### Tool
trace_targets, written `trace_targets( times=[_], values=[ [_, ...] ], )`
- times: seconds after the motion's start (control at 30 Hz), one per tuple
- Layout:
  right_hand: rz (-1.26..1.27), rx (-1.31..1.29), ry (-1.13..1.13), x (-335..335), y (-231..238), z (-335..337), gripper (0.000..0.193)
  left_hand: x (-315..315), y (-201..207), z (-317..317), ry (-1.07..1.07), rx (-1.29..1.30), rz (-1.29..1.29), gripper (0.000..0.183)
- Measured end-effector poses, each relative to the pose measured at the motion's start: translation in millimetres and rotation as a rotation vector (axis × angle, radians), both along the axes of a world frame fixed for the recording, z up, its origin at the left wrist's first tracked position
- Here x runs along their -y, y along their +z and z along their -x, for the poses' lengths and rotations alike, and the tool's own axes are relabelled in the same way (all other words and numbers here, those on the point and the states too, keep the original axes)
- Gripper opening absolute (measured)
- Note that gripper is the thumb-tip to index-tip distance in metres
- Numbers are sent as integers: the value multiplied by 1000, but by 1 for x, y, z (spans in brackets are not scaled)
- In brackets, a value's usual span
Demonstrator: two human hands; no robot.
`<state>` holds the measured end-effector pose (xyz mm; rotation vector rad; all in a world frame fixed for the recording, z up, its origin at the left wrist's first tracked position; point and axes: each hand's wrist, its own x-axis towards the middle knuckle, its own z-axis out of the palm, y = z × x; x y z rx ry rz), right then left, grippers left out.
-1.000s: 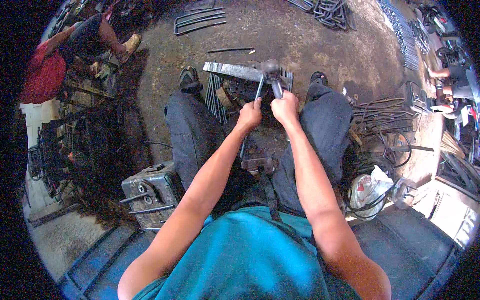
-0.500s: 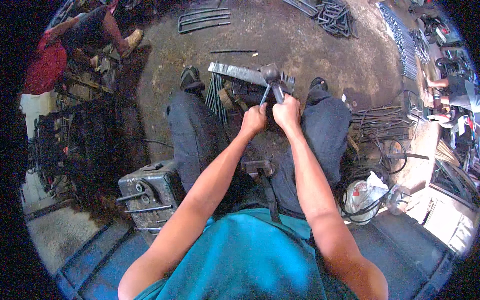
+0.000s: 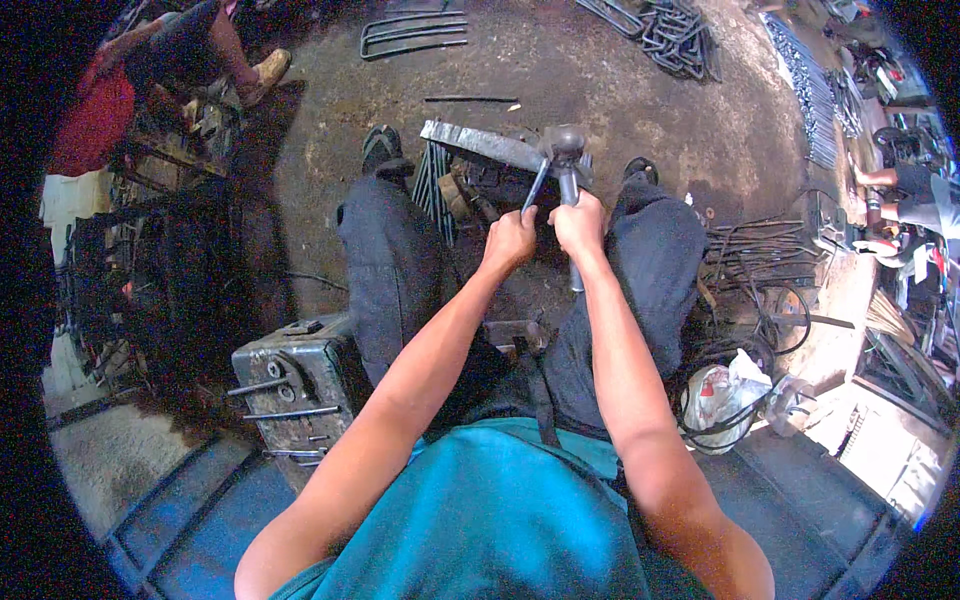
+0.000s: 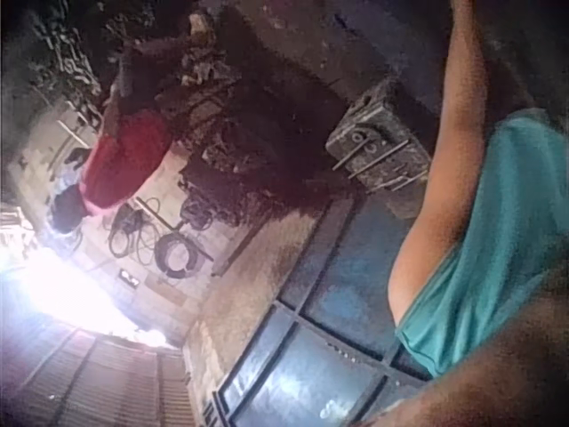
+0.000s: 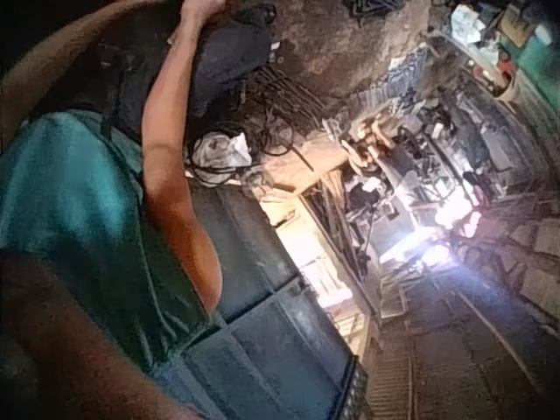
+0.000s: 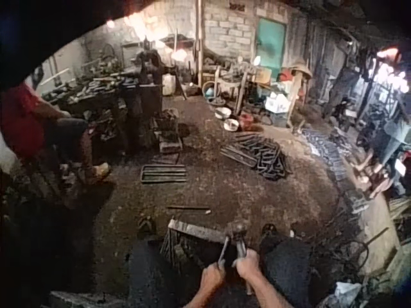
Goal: Straightening a metal bar by hammering it against a solid metal block.
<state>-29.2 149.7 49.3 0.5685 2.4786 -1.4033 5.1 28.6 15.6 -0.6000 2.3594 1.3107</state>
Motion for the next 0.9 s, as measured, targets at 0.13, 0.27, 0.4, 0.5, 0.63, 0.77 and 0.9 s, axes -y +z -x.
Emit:
trace_targets(
  times=[0.13, 0.27, 0.4, 0.5, 0.63, 0.77, 0.9],
  values=[
    [272, 94, -112, 1, 12, -6, 15, 4, -7, 3, -13, -9, -27, 58],
    [350, 117, -189, -6, 13, -8, 15, 4, -13, 1, 26, 34, -2, 54],
    [275, 101, -164, -14, 9, -9, 12, 4, -18, 2, 59, -82, -111, 45],
    [79, 75, -16, -7, 20, -12, 18, 11, -28, 5, 123, -49, -227, 41],
    [106, 33, 13, -4, 12, -14, 36, 12, -36, 6, 128, 12, -328, 42],
    [323, 114, -36, 5, 23, -13, 50, 20, -59, 3, 125, -89, -350, 43],
    [459, 164, -113, -6, 20, -12, 58, 16, -52, 3, 97, -1, -395, 45]
  ],
)
